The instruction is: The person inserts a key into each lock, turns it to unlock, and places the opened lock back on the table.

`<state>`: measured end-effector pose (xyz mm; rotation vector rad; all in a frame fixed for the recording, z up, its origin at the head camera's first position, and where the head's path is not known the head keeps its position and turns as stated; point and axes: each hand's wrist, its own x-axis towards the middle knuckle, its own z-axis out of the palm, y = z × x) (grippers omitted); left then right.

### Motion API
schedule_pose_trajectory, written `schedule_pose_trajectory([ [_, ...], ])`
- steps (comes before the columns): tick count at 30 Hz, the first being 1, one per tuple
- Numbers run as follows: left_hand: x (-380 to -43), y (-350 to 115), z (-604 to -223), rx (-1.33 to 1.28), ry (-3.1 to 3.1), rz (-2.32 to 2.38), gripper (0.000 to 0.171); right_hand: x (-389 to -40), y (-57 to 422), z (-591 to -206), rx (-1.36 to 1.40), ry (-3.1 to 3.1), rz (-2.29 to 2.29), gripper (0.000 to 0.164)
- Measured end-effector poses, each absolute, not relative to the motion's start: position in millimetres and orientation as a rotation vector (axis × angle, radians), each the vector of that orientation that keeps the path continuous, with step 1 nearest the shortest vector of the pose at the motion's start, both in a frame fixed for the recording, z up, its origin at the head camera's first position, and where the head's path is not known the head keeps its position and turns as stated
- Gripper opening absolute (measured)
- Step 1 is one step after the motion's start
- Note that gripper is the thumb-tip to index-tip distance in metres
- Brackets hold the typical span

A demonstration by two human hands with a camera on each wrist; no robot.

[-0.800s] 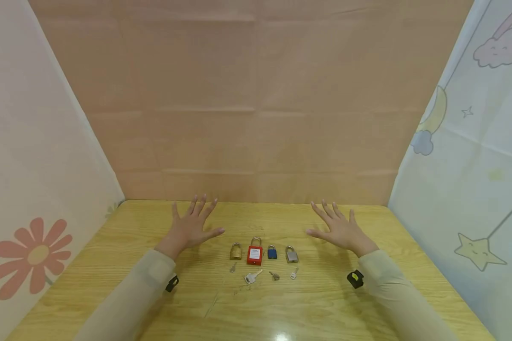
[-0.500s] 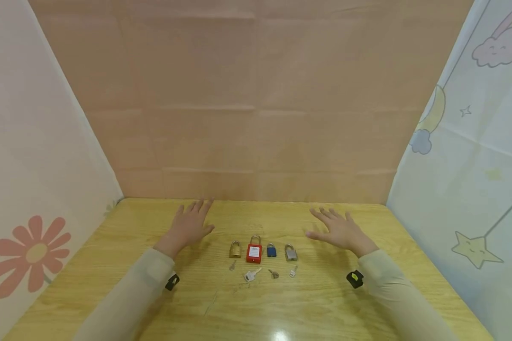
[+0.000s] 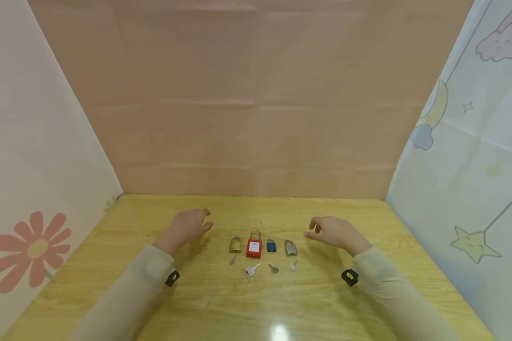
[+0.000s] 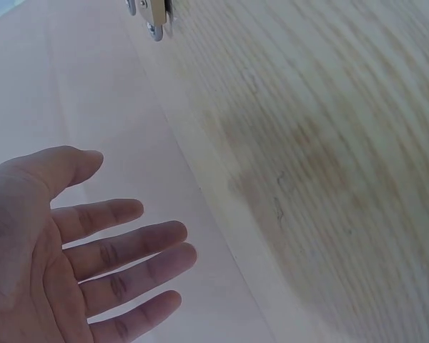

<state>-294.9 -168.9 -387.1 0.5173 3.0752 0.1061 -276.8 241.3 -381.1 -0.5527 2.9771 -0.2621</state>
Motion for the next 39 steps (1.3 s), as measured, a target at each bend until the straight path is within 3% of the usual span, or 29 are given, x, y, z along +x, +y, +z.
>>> schedule_pose_trajectory([
  [2, -295, -169, -386, 0.517, 3.085, 0.098, 0.047, -272, 232, -381, -0.544, 2.981, -0.26, 0.032],
  [5, -295, -170, -384, 0.521, 3.094, 0.086, 0.047, -259, 213, -382, -0.483, 2.954, -0.242, 0.028],
  [14, -292, -168, -385, 0.52, 3.08, 0.073, 0.047, -224, 171, -410, -0.335, 2.869, -0.061, 0.051],
  [17, -290, -168, -383, 0.508, 3.08, 0.082, 0.046, -222, 171, -417, -0.355, 2.867, -0.026, 0.051],
  [26, -290, -169, -381, 0.507, 3.082, 0.071, 0.046, -225, 184, -414, -0.425, 2.856, -0.099, 0.022],
  [31, -292, -170, -382, 0.506, 3.075, 0.065, 0.045, -227, 185, -415, -0.41, 2.867, -0.108, 0.041],
  [39, -293, -171, -381, 0.499, 3.068, 0.08, 0.045, -227, 185, -413, -0.379, 2.833, -0.141, 0.039],
])
